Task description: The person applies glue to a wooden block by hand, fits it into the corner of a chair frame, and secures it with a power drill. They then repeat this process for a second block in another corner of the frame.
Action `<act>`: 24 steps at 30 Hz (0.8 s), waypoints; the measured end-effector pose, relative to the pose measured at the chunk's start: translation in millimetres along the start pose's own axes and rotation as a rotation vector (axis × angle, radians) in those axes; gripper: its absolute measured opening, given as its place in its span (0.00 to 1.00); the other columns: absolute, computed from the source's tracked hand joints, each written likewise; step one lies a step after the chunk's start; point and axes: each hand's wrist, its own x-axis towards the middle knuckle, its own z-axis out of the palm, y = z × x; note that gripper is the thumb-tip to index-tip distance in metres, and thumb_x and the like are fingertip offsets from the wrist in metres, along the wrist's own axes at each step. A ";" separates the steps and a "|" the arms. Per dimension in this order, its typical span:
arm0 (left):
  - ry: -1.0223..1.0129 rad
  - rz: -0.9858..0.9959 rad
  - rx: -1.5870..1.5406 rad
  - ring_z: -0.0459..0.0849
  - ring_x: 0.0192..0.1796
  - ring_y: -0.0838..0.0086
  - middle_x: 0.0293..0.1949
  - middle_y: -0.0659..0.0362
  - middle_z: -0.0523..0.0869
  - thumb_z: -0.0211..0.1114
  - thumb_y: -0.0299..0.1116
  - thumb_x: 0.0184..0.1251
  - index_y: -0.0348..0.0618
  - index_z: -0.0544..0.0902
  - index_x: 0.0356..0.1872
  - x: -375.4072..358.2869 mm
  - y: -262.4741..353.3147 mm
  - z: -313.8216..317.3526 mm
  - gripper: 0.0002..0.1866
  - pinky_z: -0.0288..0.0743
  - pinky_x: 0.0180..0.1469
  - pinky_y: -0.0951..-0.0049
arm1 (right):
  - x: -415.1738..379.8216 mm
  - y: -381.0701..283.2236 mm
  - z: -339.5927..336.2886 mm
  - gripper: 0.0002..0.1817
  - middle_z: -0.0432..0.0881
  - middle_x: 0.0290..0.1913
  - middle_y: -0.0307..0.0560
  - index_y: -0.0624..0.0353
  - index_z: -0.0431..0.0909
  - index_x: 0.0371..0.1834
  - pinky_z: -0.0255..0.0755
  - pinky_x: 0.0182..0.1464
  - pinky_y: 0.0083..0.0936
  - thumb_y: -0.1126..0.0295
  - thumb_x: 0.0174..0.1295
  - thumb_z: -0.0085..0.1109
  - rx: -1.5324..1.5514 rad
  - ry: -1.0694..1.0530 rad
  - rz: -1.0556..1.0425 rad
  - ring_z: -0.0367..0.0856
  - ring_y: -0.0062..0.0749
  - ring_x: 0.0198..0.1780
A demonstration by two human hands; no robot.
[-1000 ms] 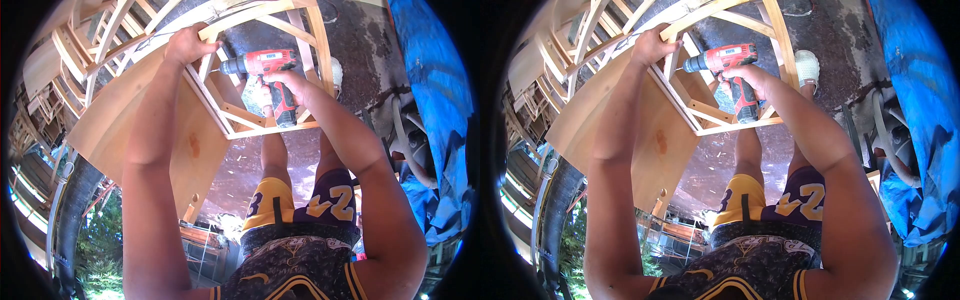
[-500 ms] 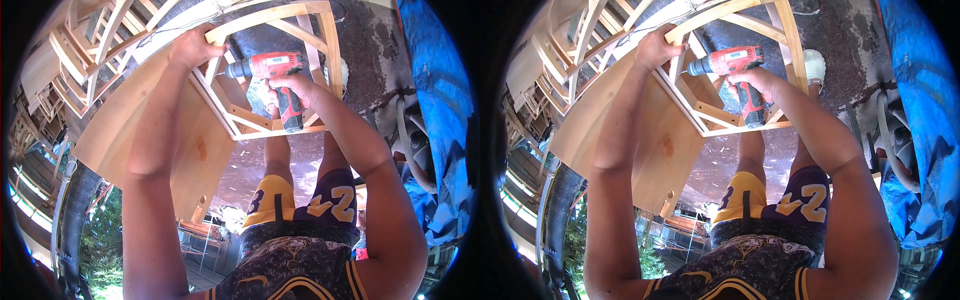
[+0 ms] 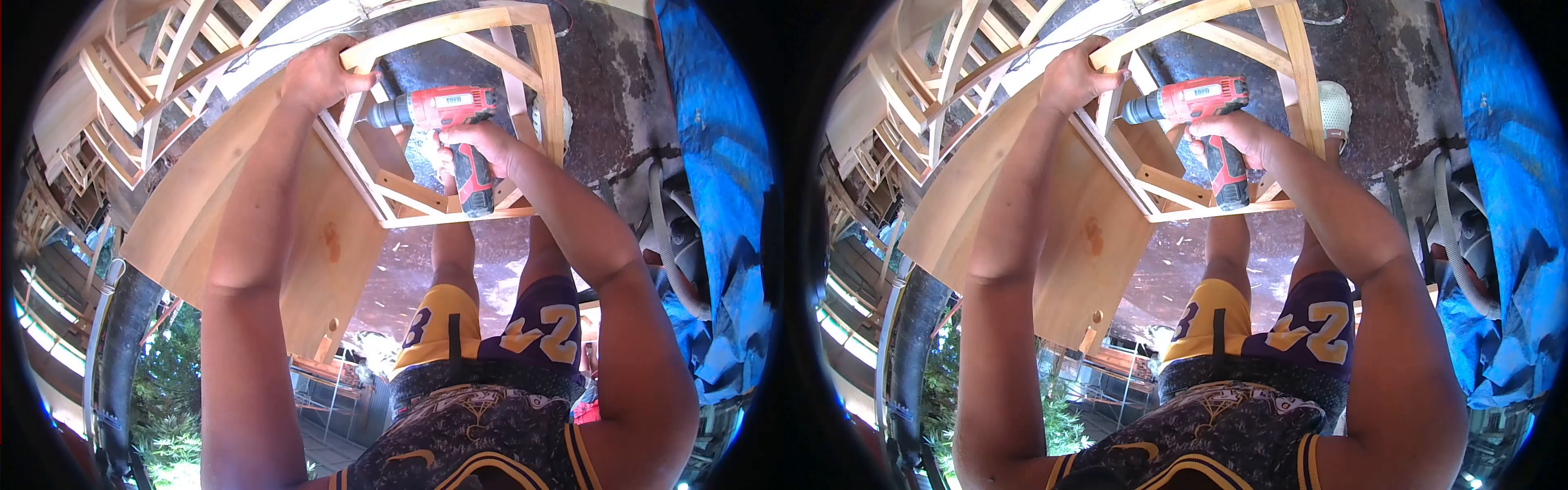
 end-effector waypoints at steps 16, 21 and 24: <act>-0.016 -0.025 -0.002 0.86 0.47 0.62 0.41 0.54 0.88 0.72 0.58 0.41 0.51 0.83 0.52 -1.1 3.0 -1.6 0.35 0.77 0.53 0.63 | 8.8 6.8 -4.5 0.09 0.78 0.27 0.41 0.59 0.77 0.42 0.72 0.33 0.23 0.68 0.61 0.59 0.005 -0.007 0.001 0.76 0.24 0.28; -0.024 -0.024 -0.007 0.86 0.47 0.62 0.42 0.54 0.88 0.73 0.58 0.41 0.51 0.82 0.52 -1.5 3.7 -2.0 0.35 0.77 0.53 0.63 | 9.7 7.2 -4.2 0.08 0.78 0.27 0.41 0.58 0.77 0.40 0.72 0.34 0.23 0.68 0.61 0.59 0.010 0.000 0.024 0.76 0.24 0.28; -0.004 -0.017 -0.012 0.86 0.48 0.62 0.42 0.54 0.88 0.73 0.58 0.41 0.51 0.83 0.52 -1.8 2.4 -2.0 0.35 0.77 0.53 0.63 | 10.8 4.9 -2.4 0.07 0.78 0.28 0.41 0.58 0.76 0.39 0.72 0.35 0.24 0.68 0.61 0.59 -0.020 0.007 0.010 0.76 0.24 0.29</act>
